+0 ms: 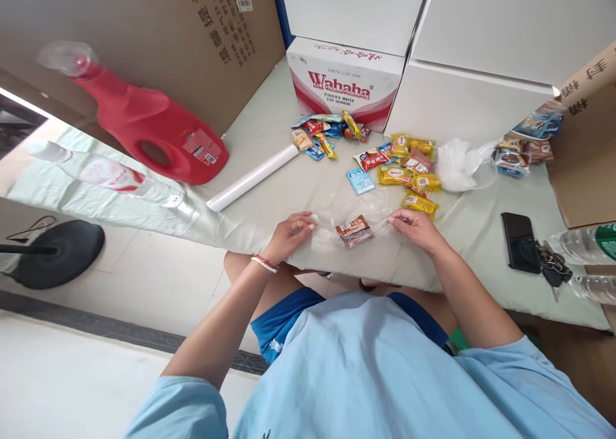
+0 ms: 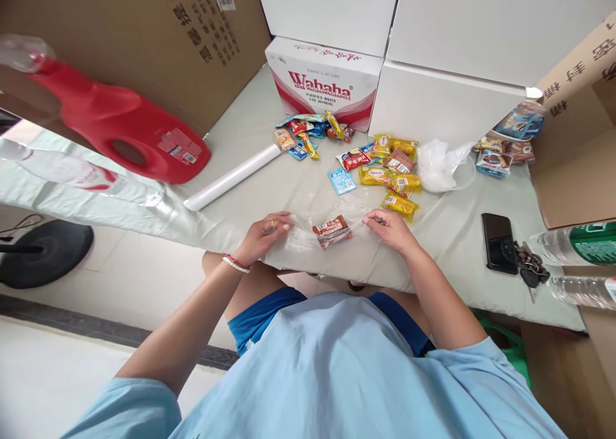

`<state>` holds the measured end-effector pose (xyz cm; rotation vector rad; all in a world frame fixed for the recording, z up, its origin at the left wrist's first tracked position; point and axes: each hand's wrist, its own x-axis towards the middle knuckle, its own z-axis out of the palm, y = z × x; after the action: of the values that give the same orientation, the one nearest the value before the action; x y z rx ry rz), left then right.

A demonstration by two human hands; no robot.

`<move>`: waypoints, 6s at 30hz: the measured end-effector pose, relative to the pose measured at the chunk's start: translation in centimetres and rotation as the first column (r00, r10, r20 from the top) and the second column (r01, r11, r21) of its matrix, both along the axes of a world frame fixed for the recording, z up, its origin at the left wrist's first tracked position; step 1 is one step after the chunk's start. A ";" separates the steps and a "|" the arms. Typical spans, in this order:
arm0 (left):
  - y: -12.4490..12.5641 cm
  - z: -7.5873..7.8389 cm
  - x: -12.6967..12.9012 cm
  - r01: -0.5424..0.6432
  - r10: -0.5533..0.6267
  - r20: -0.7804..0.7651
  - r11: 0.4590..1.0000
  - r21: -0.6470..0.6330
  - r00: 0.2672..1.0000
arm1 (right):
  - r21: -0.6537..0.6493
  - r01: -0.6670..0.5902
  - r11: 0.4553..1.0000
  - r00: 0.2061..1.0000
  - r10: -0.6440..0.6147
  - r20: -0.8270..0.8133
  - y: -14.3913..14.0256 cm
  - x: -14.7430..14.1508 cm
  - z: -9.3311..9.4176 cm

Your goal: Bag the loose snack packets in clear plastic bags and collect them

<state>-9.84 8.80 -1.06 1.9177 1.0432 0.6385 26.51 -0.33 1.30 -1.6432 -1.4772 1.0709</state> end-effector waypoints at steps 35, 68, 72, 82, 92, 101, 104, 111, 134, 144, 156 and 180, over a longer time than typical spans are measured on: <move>-4.5 -1.6 3.9 -0.349 0.367 -0.165 0.928 0.129 0.915 | -0.166 0.010 0.986 0.856 0.078 0.512 4.0 0.1 -0.8; -2.9 -1.8 7.0 -0.500 0.541 -0.220 0.838 0.219 0.812 | 0.111 -0.529 0.841 0.716 0.373 0.591 9.2 -6.4 3.7; -2.4 -1.8 6.9 -0.488 0.507 -0.263 0.862 0.140 0.821 | 0.046 -0.539 0.841 0.699 0.416 0.582 7.8 -7.0 2.7; -1.6 -1.6 6.0 -0.483 0.484 -0.267 0.872 0.075 0.833 | 0.156 -0.670 0.726 0.628 0.442 0.640 3.8 -6.7 2.5; -2.7 -1.1 4.3 -0.497 0.492 -0.117 0.868 -0.011 0.862 | -0.005 -0.692 0.722 0.521 0.504 0.689 1.6 -7.7 -0.3; -3.7 0.7 3.0 -0.428 0.512 0.008 0.727 -0.537 0.859 | 0.111 -0.686 0.719 0.583 0.452 0.676 0.4 -8.3 -1.8; -4.8 2.1 4.8 -0.403 0.497 0.080 0.778 -0.482 0.864 | 0.167 -0.670 0.723 0.640 0.449 0.624 0.1 -8.6 -2.2; -5.8 3.5 10.1 -0.216 0.455 0.268 0.763 -0.609 0.849 | 0.227 -0.690 0.687 0.669 0.486 0.561 -1.5 -9.0 -2.6; -6.9 0.8 12.6 -0.005 0.203 -0.450 0.915 0.403 0.869 | 0.191 0.107 0.976 0.945 -0.160 0.284 -0.4 -5.2 -1.9; -6.7 0.8 11.1 0.085 0.151 -0.372 0.833 0.547 0.916 | 0.283 0.133 0.950 0.973 -0.179 0.145 1.8 -9.3 0.6; -6.9 -0.2 7.5 -0.296 0.329 -0.061 0.904 0.308 0.942 | 0.172 -0.197 0.965 0.869 0.091 0.487 2.6 -10.4 -1.0; -11.9 1.5 12.6 0.395 -0.373 -0.160 0.727 0.561 0.914 | -0.174 0.444 0.879 0.650 -0.450 -0.613 -7.3 -3.9 -0.7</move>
<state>2.78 -3.15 0.39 2.5980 0.4418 0.7364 22.61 -7.66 0.57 -1.3332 -0.5663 1.1755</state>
